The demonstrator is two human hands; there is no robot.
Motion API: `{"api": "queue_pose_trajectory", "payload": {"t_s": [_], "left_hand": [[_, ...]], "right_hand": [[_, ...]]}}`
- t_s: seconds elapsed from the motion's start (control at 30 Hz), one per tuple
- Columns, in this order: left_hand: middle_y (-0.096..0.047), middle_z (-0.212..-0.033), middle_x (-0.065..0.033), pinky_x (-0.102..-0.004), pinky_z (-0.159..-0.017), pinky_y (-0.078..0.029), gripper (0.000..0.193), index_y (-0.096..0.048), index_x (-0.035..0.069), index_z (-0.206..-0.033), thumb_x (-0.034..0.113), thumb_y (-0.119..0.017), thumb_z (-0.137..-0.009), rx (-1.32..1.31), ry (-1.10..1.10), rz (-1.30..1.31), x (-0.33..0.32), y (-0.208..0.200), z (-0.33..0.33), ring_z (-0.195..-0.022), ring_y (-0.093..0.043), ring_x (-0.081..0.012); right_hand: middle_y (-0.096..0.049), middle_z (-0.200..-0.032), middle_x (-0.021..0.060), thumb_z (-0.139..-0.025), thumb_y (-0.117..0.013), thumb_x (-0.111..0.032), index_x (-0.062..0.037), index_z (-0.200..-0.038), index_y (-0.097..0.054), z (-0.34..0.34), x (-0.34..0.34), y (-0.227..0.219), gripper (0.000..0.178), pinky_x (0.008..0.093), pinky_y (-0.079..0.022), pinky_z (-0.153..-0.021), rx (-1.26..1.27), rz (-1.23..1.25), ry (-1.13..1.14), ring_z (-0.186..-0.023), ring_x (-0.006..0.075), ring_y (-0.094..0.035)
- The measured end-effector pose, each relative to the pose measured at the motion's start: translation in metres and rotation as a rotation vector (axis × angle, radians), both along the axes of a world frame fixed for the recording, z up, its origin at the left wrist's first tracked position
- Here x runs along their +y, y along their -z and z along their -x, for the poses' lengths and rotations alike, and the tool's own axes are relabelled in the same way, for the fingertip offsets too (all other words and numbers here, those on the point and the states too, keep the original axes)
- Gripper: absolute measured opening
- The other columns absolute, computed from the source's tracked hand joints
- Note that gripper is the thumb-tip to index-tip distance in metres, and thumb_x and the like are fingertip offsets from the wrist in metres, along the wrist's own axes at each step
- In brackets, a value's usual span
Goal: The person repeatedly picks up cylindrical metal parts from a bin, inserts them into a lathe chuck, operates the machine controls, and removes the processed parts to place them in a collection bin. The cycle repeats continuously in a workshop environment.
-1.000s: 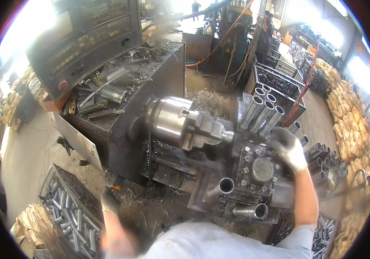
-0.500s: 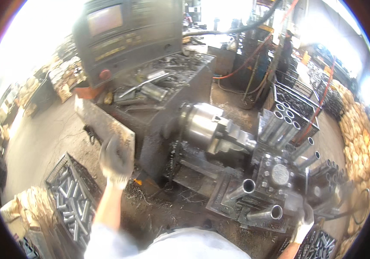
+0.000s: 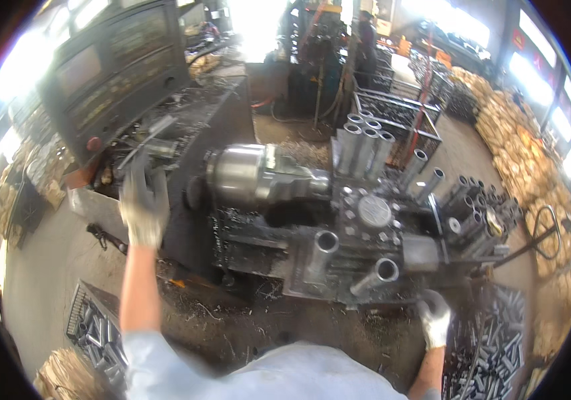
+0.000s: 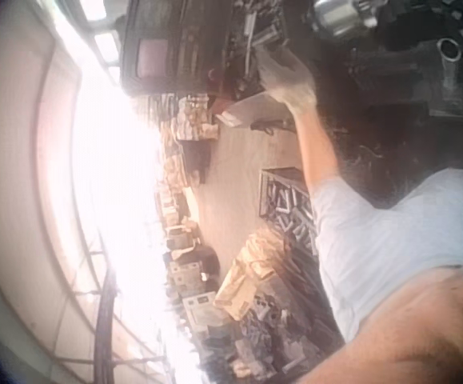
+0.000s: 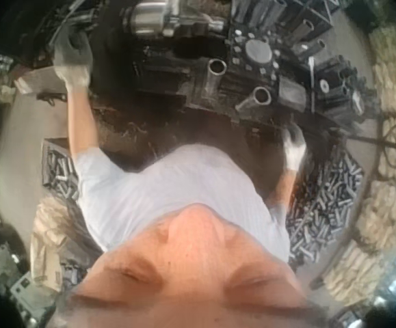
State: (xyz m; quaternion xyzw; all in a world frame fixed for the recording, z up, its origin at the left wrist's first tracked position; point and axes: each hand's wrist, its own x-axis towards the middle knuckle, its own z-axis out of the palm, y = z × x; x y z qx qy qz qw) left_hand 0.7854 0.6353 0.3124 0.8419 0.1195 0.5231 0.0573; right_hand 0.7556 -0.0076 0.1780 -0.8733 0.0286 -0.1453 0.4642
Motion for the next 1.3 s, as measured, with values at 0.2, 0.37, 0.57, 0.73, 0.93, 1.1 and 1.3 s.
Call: {"api": "queue_pose_trajectory", "payload": {"t_s": [0.2,0.37,0.57,0.73,0.93,1.1,1.3], "left_hand": [[-0.078,-0.11,-0.0179,-0.0391,-0.087,-0.061,0.019,-0.077,0.007,-0.111,0.014,-0.074,-0.094,0.702,0.218,0.739,-0.213,0.227,0.166,-0.1,-0.078,-0.0338],[-0.076,-0.122,-0.0221,-0.0428,-0.102,-0.056,0.045,-0.076,0.012,-0.129,0.042,-0.069,-0.096,1.307,-0.098,1.107,-0.271,0.31,0.281,-0.12,-0.073,-0.0367],[-0.073,-0.133,-0.0206,-0.0467,-0.107,-0.053,0.053,-0.069,0.013,-0.137,0.049,-0.059,-0.099,1.194,-0.169,1.226,-0.302,0.303,0.351,-0.126,-0.069,-0.0393],[-0.073,-0.133,-0.0191,-0.0478,-0.106,-0.053,0.057,-0.066,0.013,-0.141,0.052,-0.06,-0.1,0.922,-0.333,1.383,-0.339,0.307,0.464,-0.124,-0.069,-0.0396],[-0.076,-0.128,-0.0192,-0.0446,-0.106,-0.055,0.053,-0.074,0.013,-0.132,0.051,-0.063,-0.096,0.57,-0.775,1.678,-0.428,0.328,0.658,-0.123,-0.071,-0.0362],[-0.075,-0.127,-0.0222,-0.0457,-0.105,-0.055,0.052,-0.074,0.013,-0.13,0.05,-0.064,-0.094,0.115,-1.368,1.719,-0.533,0.337,0.763,-0.122,-0.072,-0.0357],[-0.071,-0.139,-0.0169,-0.0456,-0.112,-0.05,0.052,-0.072,0.017,-0.135,0.052,-0.062,-0.097,-0.349,-1.552,1.974,-0.651,0.346,0.781,-0.133,-0.065,-0.0375]], "right_hand": [[-0.082,-0.101,0.0121,-0.087,-0.077,-0.005,0.0049,-0.124,-0.073,-0.03,0.004,0.03,0.039,0.0298,-0.06,-0.086,0.229,-0.192,-0.206,-0.089,0.0149,-0.075],[-0.078,-0.117,0.0183,-0.074,-0.09,-0.02,0.0023,-0.145,-0.058,-0.069,0.036,0.048,0.081,0.035,-0.06,-0.086,0.216,-0.033,-0.487,-0.09,0.0228,-0.076],[-0.078,-0.076,0.0131,-0.074,-0.089,-0.029,0.0011,-0.082,-0.077,-0.072,0.101,0.049,0.033,0.041,-0.059,-0.068,0.081,0.111,-0.502,-0.07,0.0242,-0.077],[-0.072,-0.094,0.0093,-0.086,-0.078,-0.009,-0.0001,-0.099,-0.072,0.023,0.181,0.068,0.016,0.0367,-0.059,-0.073,0.255,-0.523,-1.073,-0.082,0.0203,-0.069],[-0.075,-0.071,0.0178,-0.078,-0.088,-0.053,-0.0036,-0.076,-0.074,0.239,0.296,0.102,0.052,0.043,-0.061,-0.064,-0.049,0.37,-1.704,-0.073,0.0358,-0.079],[-0.081,-0.097,0.0158,-0.081,-0.087,-0.049,-0.0112,-0.11,-0.078,0.427,0.33,0.092,0.048,0.0433,-0.062,-0.081,0.039,0.569,-2.316,-0.093,0.0352,-0.079],[-0.081,-0.108,0.0143,-0.08,-0.089,-0.043,-0.0123,-0.118,-0.077,0.596,0.33,0.046,0.05,0.0409,-0.062,-0.088,-0.125,0.639,-2.78,-0.102,0.0315,-0.079]]}}
